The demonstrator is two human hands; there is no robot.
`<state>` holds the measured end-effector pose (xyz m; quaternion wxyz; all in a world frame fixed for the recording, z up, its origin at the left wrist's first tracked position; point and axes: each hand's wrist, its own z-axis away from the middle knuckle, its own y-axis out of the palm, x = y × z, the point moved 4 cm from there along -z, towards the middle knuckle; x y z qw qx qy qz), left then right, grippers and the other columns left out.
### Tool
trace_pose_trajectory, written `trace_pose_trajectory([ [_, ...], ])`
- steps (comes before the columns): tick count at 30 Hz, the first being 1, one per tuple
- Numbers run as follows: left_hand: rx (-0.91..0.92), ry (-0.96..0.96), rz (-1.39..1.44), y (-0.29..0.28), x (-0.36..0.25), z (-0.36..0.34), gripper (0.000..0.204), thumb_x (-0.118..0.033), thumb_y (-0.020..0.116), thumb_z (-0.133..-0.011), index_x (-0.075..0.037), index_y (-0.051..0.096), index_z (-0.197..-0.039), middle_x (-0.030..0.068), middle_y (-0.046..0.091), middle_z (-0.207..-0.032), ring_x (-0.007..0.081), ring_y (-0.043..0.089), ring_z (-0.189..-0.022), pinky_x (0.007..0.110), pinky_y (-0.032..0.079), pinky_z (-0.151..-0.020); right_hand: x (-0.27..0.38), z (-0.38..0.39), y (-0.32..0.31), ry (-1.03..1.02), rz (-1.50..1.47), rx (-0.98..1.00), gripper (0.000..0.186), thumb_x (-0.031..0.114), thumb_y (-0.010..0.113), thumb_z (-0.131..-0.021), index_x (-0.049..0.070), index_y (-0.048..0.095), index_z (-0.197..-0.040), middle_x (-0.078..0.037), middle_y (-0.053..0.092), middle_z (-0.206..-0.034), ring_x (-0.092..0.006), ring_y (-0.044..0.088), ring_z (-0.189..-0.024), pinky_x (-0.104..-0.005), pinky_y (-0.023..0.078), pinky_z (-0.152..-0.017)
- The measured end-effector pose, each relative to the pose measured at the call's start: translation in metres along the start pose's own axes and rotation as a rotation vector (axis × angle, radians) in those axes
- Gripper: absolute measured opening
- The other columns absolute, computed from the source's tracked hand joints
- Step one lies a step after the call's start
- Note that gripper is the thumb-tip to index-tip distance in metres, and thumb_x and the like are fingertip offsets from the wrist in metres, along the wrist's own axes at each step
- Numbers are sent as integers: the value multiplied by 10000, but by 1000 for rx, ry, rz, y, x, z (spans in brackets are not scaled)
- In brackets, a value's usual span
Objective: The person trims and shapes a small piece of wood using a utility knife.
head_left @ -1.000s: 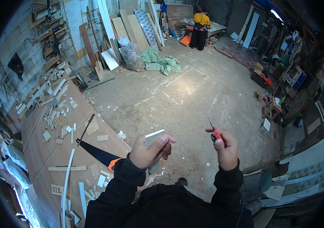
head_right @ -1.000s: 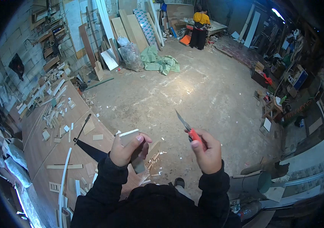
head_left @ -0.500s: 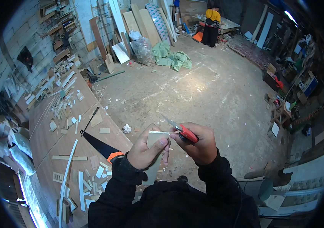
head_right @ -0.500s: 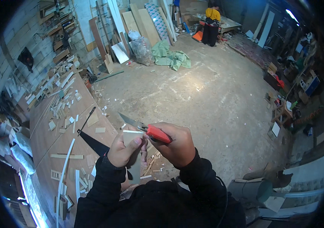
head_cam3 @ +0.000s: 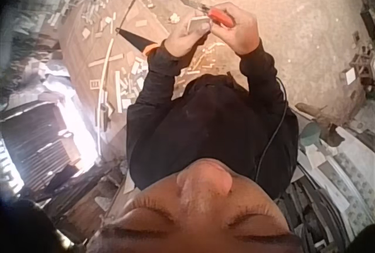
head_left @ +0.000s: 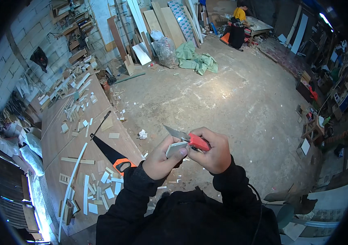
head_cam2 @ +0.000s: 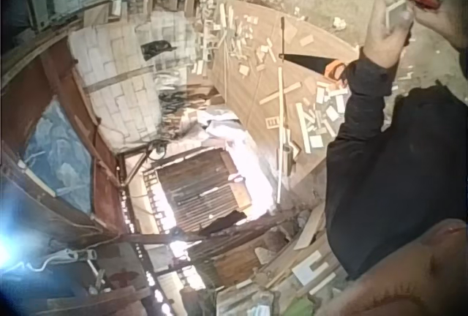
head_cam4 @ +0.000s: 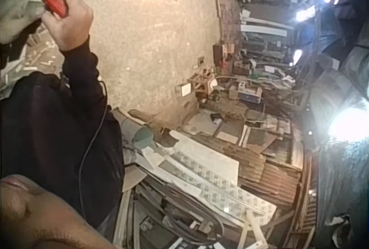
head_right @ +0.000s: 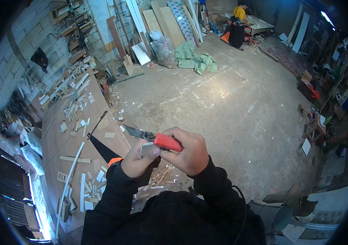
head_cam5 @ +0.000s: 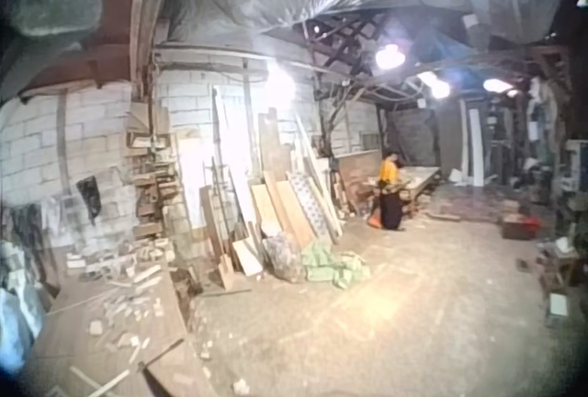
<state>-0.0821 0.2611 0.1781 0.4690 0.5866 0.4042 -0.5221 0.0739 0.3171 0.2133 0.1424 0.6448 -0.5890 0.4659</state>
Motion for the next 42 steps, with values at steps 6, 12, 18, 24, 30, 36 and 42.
trace_pose_trajectory([
  [6,-115,-3,-103,29,15,-21,283,-269,593,-1003,-38,508,-1144,5,559,-836,66,528,-729,228,439,-640,-27,8,-26,-3,-13,-15,337,143,820,-704,32,655,-975,-133,685,-764,-248,704,-667,-300,537,-614],
  [12,-197,96,-73,44,21,-33,315,-247,614,-983,-37,488,-1181,29,548,-955,79,511,-834,247,436,-747,-43,15,-47,60,-123,7,291,95,771,-713,16,643,-962,-117,667,-736,-185,686,-654,-281,522,-619],
  [18,-145,230,180,51,13,-34,401,-167,684,-922,-37,464,-1231,66,482,-1104,96,472,-1010,276,421,-870,-63,26,-78,280,-319,-91,115,34,658,-862,7,609,-962,7,585,-748,-48,517,-692,-218,434,-648],
  [24,-417,316,-341,32,29,-32,284,-154,697,-927,-42,465,-1048,101,614,-943,142,608,-839,272,487,-790,-71,30,-89,259,-340,-96,101,50,652,-897,6,611,-978,15,575,-766,-48,499,-700,-220,423,-651],
  [30,-578,329,-302,38,34,-41,179,-65,589,-978,-63,412,-999,52,608,-849,114,593,-760,271,500,-747,-73,36,-86,155,-166,25,215,62,698,-848,16,632,-1048,-77,651,-791,-140,615,-675,-262,473,-628],
  [36,-659,376,-525,33,29,-29,64,13,606,-921,-30,574,-958,80,607,-823,161,611,-757,283,465,-673,-42,25,-74,-61,-4,112,312,244,775,-808,56,681,-1038,-120,668,-812,-275,659,-664,-320,503,-591],
  [42,-666,416,-715,44,12,-25,19,-22,622,-895,-32,609,-904,131,607,-753,258,622,-653,320,460,-605,-29,19,-72,-170,208,194,386,397,785,-783,95,723,-1017,-80,618,-725,-261,613,-596,-330,468,-529],
])
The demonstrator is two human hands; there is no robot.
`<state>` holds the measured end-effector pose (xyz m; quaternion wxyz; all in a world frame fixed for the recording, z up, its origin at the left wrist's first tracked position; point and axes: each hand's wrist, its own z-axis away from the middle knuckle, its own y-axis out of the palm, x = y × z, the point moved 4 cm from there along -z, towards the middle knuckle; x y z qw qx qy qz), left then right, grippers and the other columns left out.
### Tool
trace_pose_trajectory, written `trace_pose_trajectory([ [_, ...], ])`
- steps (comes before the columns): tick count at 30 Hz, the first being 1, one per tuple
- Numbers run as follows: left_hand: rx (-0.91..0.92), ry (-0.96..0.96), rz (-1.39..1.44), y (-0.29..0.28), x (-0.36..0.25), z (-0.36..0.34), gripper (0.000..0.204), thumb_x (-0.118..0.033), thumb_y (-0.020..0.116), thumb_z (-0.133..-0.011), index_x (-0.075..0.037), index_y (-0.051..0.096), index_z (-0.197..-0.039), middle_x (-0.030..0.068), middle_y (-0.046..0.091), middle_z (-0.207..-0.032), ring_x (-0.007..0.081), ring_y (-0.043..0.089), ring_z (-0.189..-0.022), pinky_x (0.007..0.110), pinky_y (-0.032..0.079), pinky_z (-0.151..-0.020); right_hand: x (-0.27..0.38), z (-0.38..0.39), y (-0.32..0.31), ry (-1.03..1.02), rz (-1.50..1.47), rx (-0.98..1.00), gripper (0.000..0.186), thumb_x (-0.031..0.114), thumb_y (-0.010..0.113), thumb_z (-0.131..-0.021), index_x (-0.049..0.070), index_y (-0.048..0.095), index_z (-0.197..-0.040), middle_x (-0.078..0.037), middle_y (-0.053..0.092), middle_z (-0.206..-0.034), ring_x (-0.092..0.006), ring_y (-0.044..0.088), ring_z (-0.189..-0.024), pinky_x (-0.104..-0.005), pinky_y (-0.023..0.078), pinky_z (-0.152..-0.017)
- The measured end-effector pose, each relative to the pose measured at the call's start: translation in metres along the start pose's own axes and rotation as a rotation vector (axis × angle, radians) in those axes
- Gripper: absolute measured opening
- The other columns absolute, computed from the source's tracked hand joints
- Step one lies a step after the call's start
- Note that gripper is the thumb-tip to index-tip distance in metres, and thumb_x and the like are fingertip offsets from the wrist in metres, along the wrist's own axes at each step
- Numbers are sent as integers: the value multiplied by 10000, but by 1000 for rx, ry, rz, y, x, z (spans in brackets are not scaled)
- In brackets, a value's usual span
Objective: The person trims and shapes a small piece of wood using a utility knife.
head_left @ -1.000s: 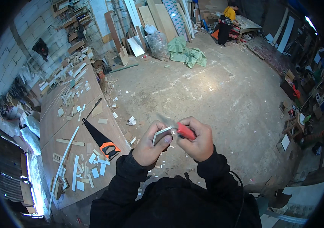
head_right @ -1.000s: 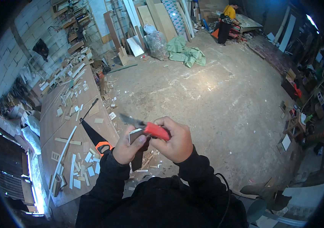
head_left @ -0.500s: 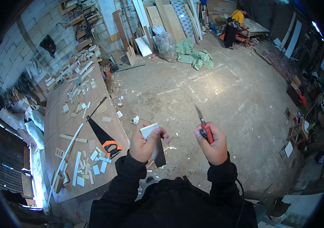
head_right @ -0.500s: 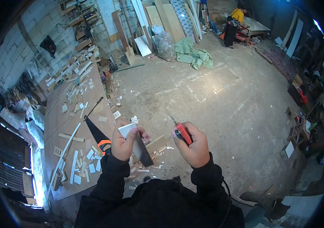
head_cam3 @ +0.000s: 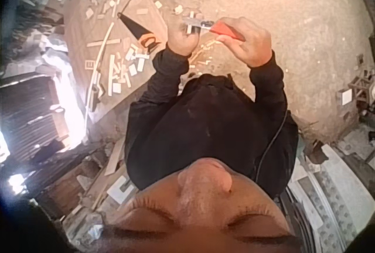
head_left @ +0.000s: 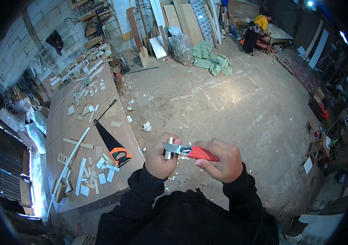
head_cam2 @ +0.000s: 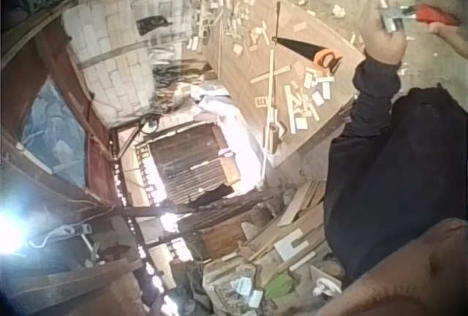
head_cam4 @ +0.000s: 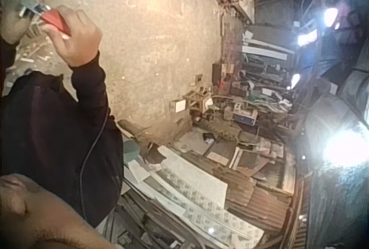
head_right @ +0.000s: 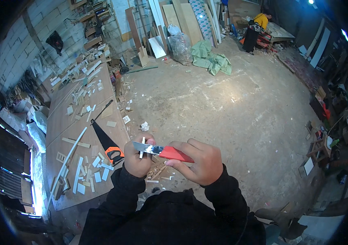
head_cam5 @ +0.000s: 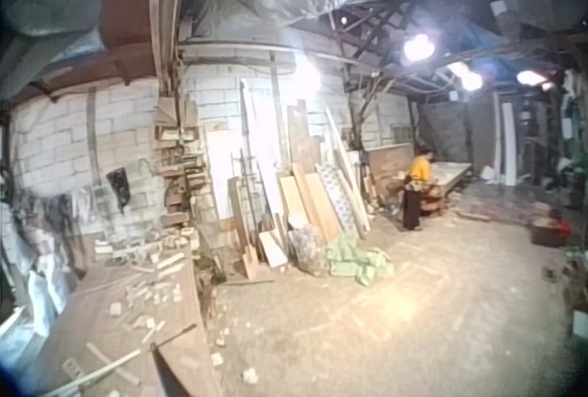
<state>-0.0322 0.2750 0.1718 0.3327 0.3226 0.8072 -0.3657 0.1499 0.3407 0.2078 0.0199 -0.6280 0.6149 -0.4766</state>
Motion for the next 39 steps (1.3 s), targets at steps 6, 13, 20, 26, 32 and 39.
trace_pose_trajectory([
  [6,-46,-25,-23,-6,-5,2,78,-69,636,-901,-36,606,-837,111,585,-659,227,589,-556,321,434,-533,5,-4,5,-37,65,1,375,416,787,-776,118,743,-1000,-60,596,-680,-233,595,-556,-326,452,-498],
  [13,-14,-92,6,-3,0,6,135,-69,662,-884,-37,571,-790,84,549,-616,174,552,-535,302,418,-523,7,-5,4,-54,102,-19,375,425,791,-771,127,749,-995,-55,577,-655,-223,576,-526,-320,435,-479],
  [20,-11,-133,2,-1,-1,6,150,-53,670,-871,-44,552,-780,79,540,-623,178,553,-544,300,424,-537,5,0,2,-28,131,-19,383,425,793,-770,121,748,-997,-54,567,-649,-225,575,-524,-322,432,-479],
  [26,-70,49,32,0,-8,2,180,-49,678,-867,-42,542,-748,77,514,-594,184,542,-521,306,404,-513,5,-2,-7,-13,143,-28,369,411,793,-772,124,747,-1000,-57,565,-645,-225,577,-529,-328,434,-483],
  [32,-49,-22,-2,2,-12,2,208,-45,685,-856,-40,528,-719,80,505,-579,208,530,-489,320,386,-483,6,1,-7,-23,155,-10,360,421,791,-772,139,750,-992,-50,573,-638,-220,578,-526,-329,435,-482],
  [39,-88,14,-58,4,-8,4,229,-62,686,-858,-39,513,-710,88,494,-571,236,523,-483,338,394,-479,5,2,-5,-18,143,-17,373,407,798,-758,106,750,-974,-64,560,-625,-229,559,-520,-330,421,-486],
])
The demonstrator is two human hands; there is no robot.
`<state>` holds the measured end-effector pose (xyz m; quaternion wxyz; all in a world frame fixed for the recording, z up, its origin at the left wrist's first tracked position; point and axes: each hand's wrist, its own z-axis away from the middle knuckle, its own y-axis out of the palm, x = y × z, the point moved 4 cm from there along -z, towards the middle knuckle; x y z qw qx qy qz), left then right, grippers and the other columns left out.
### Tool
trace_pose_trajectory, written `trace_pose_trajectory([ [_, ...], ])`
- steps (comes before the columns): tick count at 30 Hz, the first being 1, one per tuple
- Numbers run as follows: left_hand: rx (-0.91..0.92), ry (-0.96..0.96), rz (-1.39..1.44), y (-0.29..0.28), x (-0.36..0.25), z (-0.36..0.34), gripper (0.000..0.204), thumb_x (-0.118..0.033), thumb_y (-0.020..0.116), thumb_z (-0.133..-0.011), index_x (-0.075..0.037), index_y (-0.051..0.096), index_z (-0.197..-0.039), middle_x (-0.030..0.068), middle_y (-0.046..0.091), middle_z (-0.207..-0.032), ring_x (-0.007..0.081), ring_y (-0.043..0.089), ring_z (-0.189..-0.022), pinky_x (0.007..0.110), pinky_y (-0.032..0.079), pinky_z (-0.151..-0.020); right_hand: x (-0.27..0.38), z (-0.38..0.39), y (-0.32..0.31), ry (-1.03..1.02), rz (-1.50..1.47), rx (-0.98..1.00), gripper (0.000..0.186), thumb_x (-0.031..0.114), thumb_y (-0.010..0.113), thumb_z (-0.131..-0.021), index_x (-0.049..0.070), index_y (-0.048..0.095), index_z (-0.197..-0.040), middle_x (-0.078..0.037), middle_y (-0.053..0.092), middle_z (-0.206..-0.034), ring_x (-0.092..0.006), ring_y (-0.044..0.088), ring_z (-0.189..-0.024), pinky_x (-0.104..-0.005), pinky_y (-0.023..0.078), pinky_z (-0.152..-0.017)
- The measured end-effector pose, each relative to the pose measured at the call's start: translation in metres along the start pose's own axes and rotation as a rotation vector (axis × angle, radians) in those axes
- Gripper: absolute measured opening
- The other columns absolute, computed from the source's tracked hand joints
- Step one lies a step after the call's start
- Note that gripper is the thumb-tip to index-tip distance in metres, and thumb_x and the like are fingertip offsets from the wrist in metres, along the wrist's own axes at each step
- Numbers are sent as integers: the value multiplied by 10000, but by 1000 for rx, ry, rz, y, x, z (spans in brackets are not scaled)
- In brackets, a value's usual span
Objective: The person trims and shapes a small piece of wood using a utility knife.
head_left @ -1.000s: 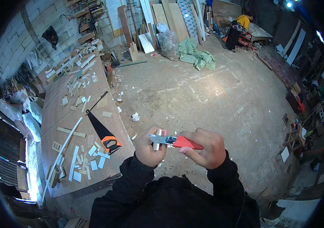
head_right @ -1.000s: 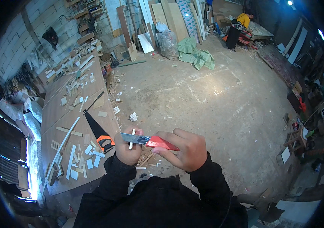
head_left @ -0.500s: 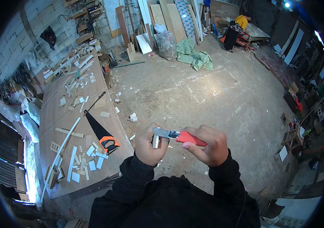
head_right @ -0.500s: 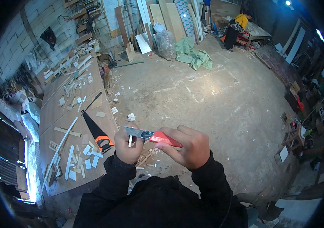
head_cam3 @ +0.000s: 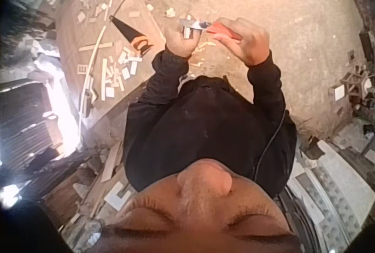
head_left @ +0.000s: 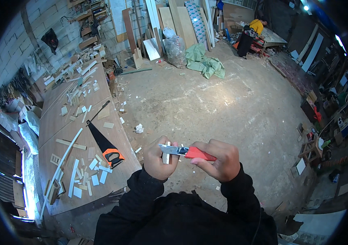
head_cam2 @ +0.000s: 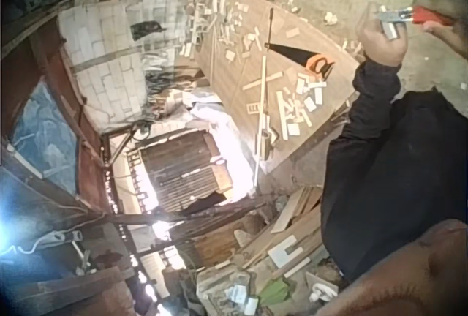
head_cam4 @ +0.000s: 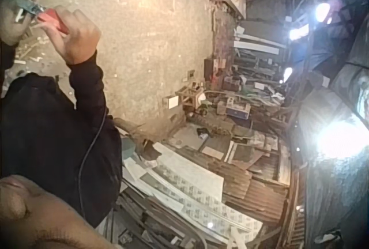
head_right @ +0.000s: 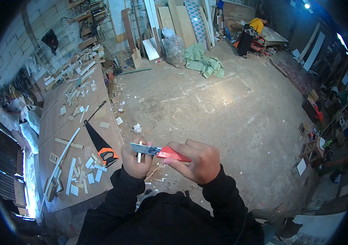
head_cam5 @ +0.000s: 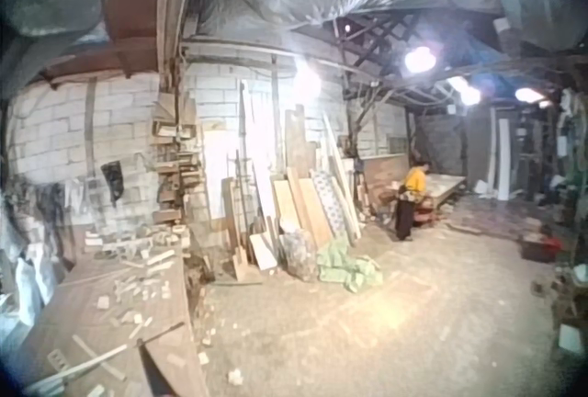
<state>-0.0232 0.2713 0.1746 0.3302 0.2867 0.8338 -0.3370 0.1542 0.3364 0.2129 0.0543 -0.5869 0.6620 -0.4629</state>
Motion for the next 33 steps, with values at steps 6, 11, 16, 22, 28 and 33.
trace_pose_trajectory([
  [6,-7,23,7,4,4,1,196,-37,677,-827,-30,513,-720,115,521,-609,267,561,-526,350,416,-506,-7,3,6,6,54,-50,394,464,790,-757,141,755,-979,-42,534,-599,-216,550,-496,-334,409,-458],
  [11,24,-24,1,6,11,1,138,-21,651,-794,-14,528,-732,131,536,-628,302,587,-568,359,430,-529,-9,2,8,26,82,-88,391,469,792,-754,145,758,-969,-40,535,-599,-216,554,-493,-333,405,-450],
  [16,45,3,-13,10,27,1,119,-39,649,-796,0,550,-743,135,523,-620,316,577,-564,368,422,-519,-13,1,14,53,97,-105,375,467,793,-752,166,760,-975,-36,544,-607,-212,569,-506,-332,406,-448],
  [22,76,393,39,14,-6,14,160,-73,665,-822,-25,550,-722,124,500,-553,255,533,-466,358,395,-476,-93,1,24,500,278,-353,316,416,737,-853,150,751,-1023,-69,641,-707,-248,622,-601,-338,460,-530],
  [28,120,-249,266,-5,4,11,205,-106,609,-925,-23,557,-745,22,518,-599,85,475,-561,289,369,-513,-120,36,-47,531,-108,-618,270,184,630,-976,4,690,-1169,-50,709,-917,-80,621,-818,-240,487,-742],
  [33,181,-398,615,-9,25,4,245,-164,555,-966,-30,543,-761,-11,483,-655,66,441,-628,253,357,-582,-91,48,-24,503,-419,-462,286,149,634,-963,-64,663,-1153,-71,676,-999,-108,599,-914,-239,464,-830],
])
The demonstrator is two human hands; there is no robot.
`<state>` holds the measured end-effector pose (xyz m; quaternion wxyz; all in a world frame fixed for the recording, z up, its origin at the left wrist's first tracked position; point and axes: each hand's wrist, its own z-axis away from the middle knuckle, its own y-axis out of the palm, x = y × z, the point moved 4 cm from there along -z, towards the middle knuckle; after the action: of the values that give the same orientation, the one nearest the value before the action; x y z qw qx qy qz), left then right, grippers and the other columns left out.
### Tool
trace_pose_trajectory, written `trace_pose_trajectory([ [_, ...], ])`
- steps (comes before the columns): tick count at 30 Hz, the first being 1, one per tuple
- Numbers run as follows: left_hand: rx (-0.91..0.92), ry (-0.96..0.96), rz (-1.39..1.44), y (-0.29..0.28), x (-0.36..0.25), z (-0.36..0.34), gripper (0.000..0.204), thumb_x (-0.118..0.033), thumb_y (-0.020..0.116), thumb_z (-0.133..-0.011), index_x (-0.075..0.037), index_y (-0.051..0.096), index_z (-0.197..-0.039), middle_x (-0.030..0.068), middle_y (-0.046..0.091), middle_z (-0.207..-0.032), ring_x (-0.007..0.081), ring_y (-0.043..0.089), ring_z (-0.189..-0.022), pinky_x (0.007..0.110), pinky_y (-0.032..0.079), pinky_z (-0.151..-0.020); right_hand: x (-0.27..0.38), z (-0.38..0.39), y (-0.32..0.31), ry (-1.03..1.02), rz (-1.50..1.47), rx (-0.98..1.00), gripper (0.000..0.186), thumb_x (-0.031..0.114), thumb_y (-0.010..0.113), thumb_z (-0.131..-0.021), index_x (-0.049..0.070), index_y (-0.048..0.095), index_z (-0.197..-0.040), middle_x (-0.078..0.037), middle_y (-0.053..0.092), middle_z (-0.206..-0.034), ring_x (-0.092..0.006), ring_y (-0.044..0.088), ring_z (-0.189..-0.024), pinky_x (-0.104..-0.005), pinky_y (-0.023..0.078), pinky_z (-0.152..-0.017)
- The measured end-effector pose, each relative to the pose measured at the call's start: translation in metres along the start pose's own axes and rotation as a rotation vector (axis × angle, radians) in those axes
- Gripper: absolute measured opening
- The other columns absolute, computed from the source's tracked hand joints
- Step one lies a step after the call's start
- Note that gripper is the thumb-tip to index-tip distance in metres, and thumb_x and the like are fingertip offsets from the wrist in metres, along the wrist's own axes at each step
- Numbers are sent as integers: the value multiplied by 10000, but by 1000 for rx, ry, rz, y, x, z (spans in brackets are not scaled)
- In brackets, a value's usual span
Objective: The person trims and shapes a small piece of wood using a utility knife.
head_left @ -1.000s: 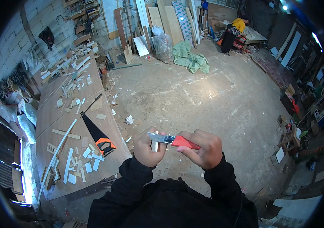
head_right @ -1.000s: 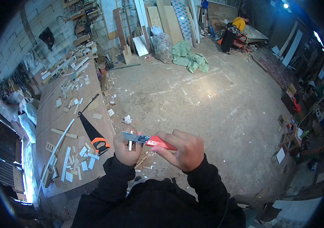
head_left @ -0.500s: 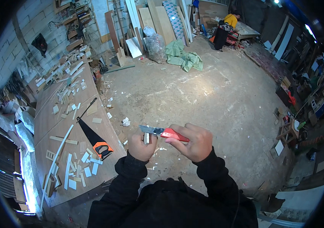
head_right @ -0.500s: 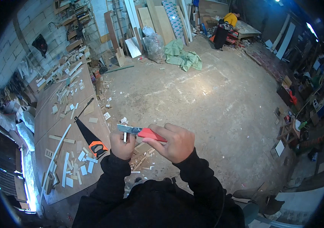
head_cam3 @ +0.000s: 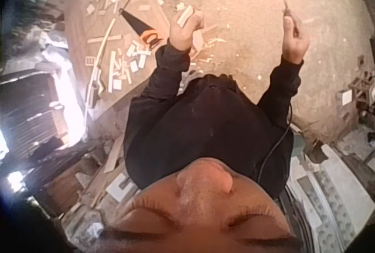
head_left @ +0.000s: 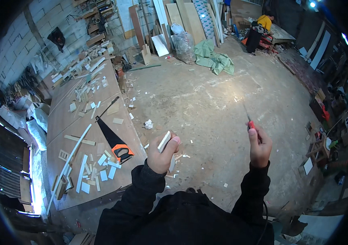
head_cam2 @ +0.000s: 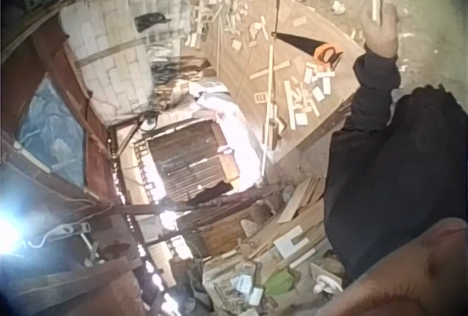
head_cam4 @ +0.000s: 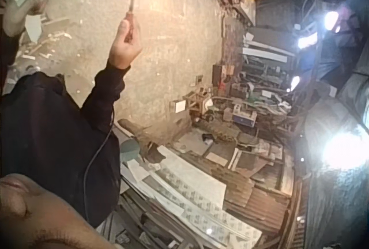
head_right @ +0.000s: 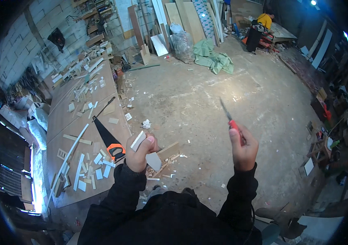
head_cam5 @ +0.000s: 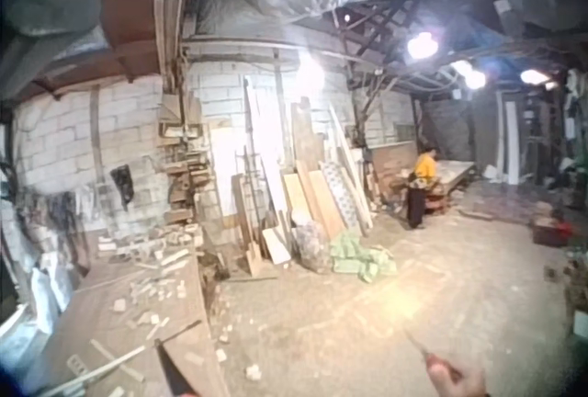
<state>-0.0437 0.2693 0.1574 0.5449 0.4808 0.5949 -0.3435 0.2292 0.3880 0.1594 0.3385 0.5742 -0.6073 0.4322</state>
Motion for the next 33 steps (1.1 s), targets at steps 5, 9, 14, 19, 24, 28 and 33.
trace_pose_trajectory([
  [5,60,-32,103,-2,6,0,243,-171,551,-971,-29,551,-774,-15,471,-662,66,431,-635,254,354,-585,24,24,21,-26,-19,153,285,159,685,-913,-49,678,-1108,-90,692,-953,-118,615,-842,-247,481,-754],
  [9,2,73,-181,4,-4,2,250,-169,577,-971,-27,553,-767,-25,458,-639,53,417,-612,248,340,-560,58,33,33,-172,155,343,284,210,763,-825,40,721,-1048,-109,635,-736,-194,610,-626,-300,464,-585],
  [14,-12,131,-262,10,-12,9,249,-173,603,-967,-20,563,-775,-35,461,-607,46,408,-580,252,331,-527,91,44,56,-393,332,442,335,337,813,-764,98,738,-988,-70,611,-694,-241,589,-555,-322,447,-514],
  [19,-27,156,-304,15,-25,16,230,-144,623,-954,-24,571,-765,-38,475,-580,43,428,-572,258,343,-521,100,51,69,-540,403,435,371,409,815,-738,129,744,-971,-50,580,-659,-220,582,-536,-321,433,-480],
  [24,134,180,-180,17,-25,22,146,-113,602,-965,9,611,-1046,0,583,-822,61,504,-738,227,435,-702,100,50,73,-532,395,454,381,381,820,-733,99,741,-978,-70,576,-648,-237,577,-531,-327,435,-488],
  [28,262,96,117,17,-18,23,324,-85,534,-996,18,524,-1303,12,589,-941,71,515,-849,221,436,-815,99,48,77,-546,379,418,380,408,817,-740,116,741,-971,-61,570,-637,-231,578,-522,-329,435,-474],
  [33,211,-35,32,10,-17,20,346,-54,453,-1013,-25,484,-1357,33,572,-971,79,523,-908,234,444,-818,97,48,88,-495,366,425,374,363,823,-745,77,727,-965,-95,629,-699,-258,627,-575,-326,467,-512],
])
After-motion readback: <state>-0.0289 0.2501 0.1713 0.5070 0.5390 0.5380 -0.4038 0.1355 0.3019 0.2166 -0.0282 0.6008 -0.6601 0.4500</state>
